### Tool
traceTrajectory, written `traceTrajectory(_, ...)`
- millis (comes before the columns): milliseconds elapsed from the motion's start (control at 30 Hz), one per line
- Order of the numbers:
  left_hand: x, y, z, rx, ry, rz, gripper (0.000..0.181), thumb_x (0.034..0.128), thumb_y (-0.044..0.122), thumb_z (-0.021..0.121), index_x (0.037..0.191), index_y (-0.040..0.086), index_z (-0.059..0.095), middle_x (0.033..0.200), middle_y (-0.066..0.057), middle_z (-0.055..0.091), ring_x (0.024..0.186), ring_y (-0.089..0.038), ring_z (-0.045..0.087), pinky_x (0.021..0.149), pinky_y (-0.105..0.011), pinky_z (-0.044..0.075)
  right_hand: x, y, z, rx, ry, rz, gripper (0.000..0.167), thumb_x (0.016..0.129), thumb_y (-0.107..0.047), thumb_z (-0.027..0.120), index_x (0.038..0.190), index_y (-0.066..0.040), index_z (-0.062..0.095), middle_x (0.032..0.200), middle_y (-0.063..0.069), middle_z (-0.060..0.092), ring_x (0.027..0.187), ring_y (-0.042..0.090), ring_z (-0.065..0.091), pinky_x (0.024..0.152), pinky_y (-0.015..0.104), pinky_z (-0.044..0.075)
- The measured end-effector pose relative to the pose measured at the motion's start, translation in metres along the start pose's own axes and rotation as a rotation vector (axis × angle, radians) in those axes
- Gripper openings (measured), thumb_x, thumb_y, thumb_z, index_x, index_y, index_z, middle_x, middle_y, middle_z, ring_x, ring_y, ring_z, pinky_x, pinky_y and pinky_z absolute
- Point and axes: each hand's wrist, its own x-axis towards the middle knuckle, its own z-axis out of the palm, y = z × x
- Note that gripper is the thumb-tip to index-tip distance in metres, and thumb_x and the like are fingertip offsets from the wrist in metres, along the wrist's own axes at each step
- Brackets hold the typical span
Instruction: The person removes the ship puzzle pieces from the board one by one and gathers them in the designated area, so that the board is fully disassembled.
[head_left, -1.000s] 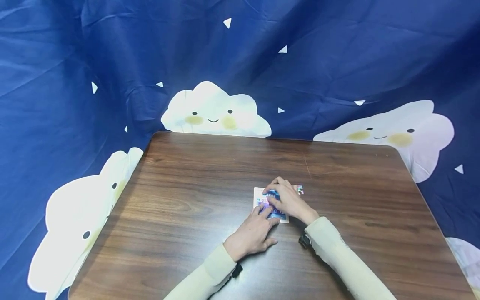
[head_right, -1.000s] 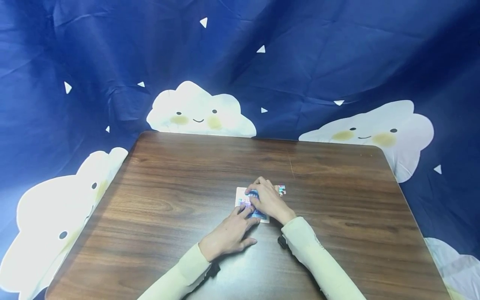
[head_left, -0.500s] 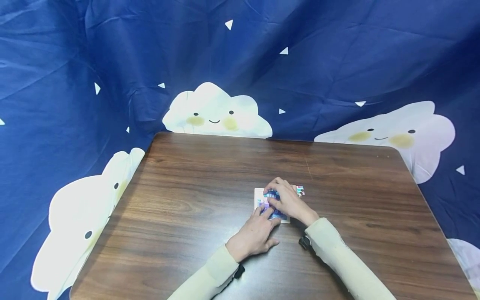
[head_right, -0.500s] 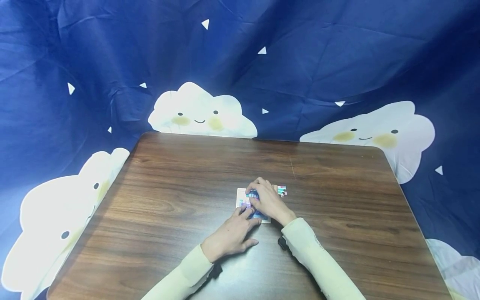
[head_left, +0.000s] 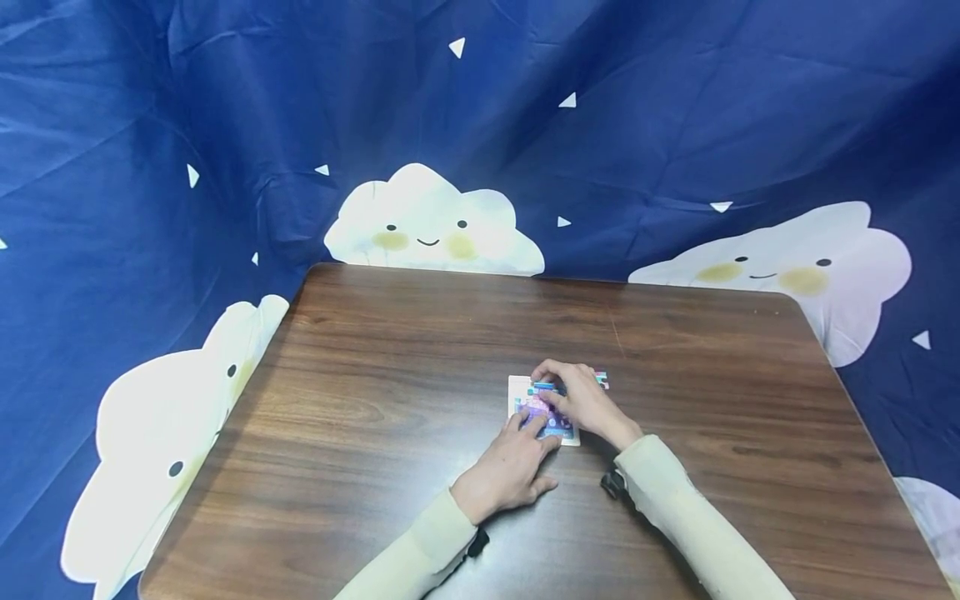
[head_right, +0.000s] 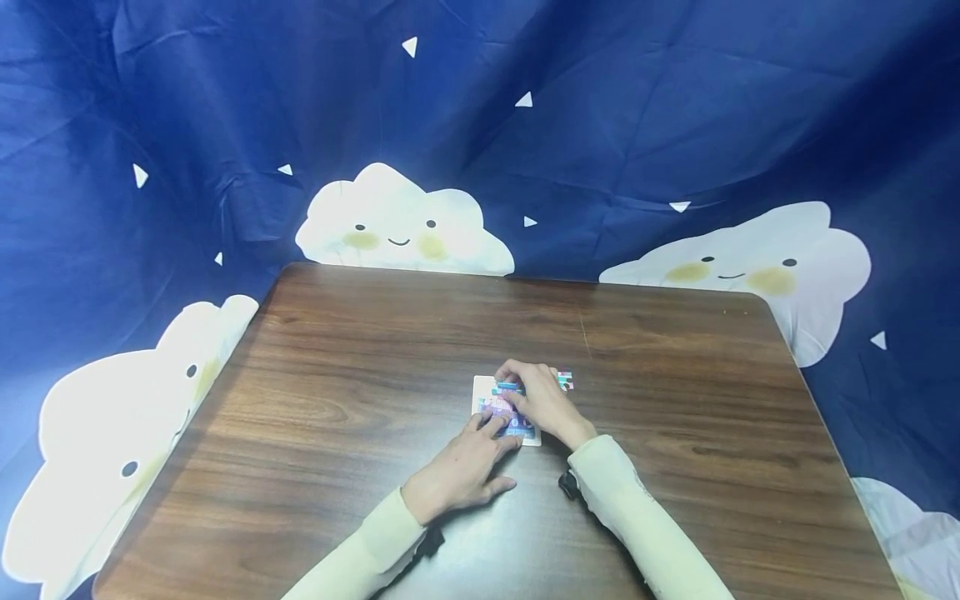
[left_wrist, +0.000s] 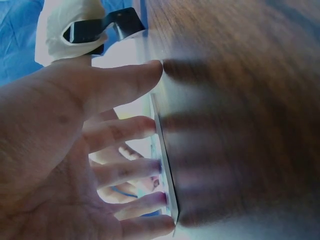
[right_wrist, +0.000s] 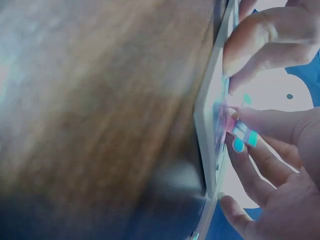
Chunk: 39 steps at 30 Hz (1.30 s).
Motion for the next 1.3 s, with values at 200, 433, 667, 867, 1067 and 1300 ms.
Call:
traceTrajectory(200,0.000,0.000,0.001,-0.009,0.003,-0.012,0.058,0.0893,0.050,0.078,0.138,0.020,0.067,0.150,-0.012,0.056,0.140,-0.039,0.052,0.120,-0.048,0.044,0.000,0.003,-0.002,0.041,0.047,0.024,0.017,0.091,-0.006,0.077,0.108,-0.009,0.073,0.102,0.007,0.079,0.095,0.026,0.076,0.090,0.050,0.060)
traceTrajectory(433,0.000,0.001,0.002,-0.016,-0.012,-0.013,0.057,0.0902,0.049,0.077,0.138,0.019,0.067,0.152,-0.012,0.055,0.141,-0.039,0.051,0.122,-0.047,0.042,-0.005,0.009,-0.012,0.042,0.080,0.070,0.016,0.096,-0.006,0.072,0.111,-0.010,0.073,0.103,0.006,0.079,0.094,0.024,0.072,0.087,0.047,0.058)
traceTrajectory(667,-0.002,0.002,0.003,-0.020,-0.006,-0.013,0.057,0.0897,0.048,0.078,0.137,0.019,0.067,0.153,-0.013,0.055,0.141,-0.039,0.051,0.121,-0.047,0.043,-0.014,0.023,-0.024,0.039,0.122,0.096,0.019,0.097,-0.005,0.070,0.116,-0.009,0.072,0.108,0.011,0.079,0.101,0.031,0.074,0.090,0.052,0.059)
traceTrajectory(867,-0.001,0.001,0.000,-0.016,-0.011,-0.011,0.056,0.0902,0.049,0.077,0.136,0.019,0.068,0.152,-0.013,0.055,0.141,-0.039,0.052,0.122,-0.048,0.042,-0.017,0.034,-0.038,0.011,0.157,0.104,0.021,0.100,-0.007,0.067,0.119,-0.010,0.074,0.119,0.013,0.077,0.106,0.033,0.072,0.092,0.052,0.058)
traceTrajectory(1067,0.000,-0.001,0.001,-0.026,-0.004,0.002,0.053,0.0910,0.048,0.077,0.136,0.020,0.068,0.153,-0.013,0.056,0.142,-0.037,0.051,0.124,-0.046,0.039,-0.024,0.044,-0.051,-0.014,0.176,0.182,0.022,0.100,-0.011,0.068,0.121,-0.011,0.074,0.111,0.013,0.078,0.097,0.030,0.073,0.085,0.043,0.057)
traceTrajectory(1300,0.002,-0.002,0.002,-0.001,0.013,0.018,0.051,0.0916,0.048,0.076,0.133,0.020,0.069,0.149,-0.011,0.059,0.141,-0.035,0.053,0.123,-0.045,0.039,-0.029,0.053,-0.058,0.037,0.217,0.212,0.021,0.096,-0.007,0.073,0.116,-0.006,0.070,0.096,0.014,0.078,0.072,0.012,0.070,0.059,0.022,0.055)
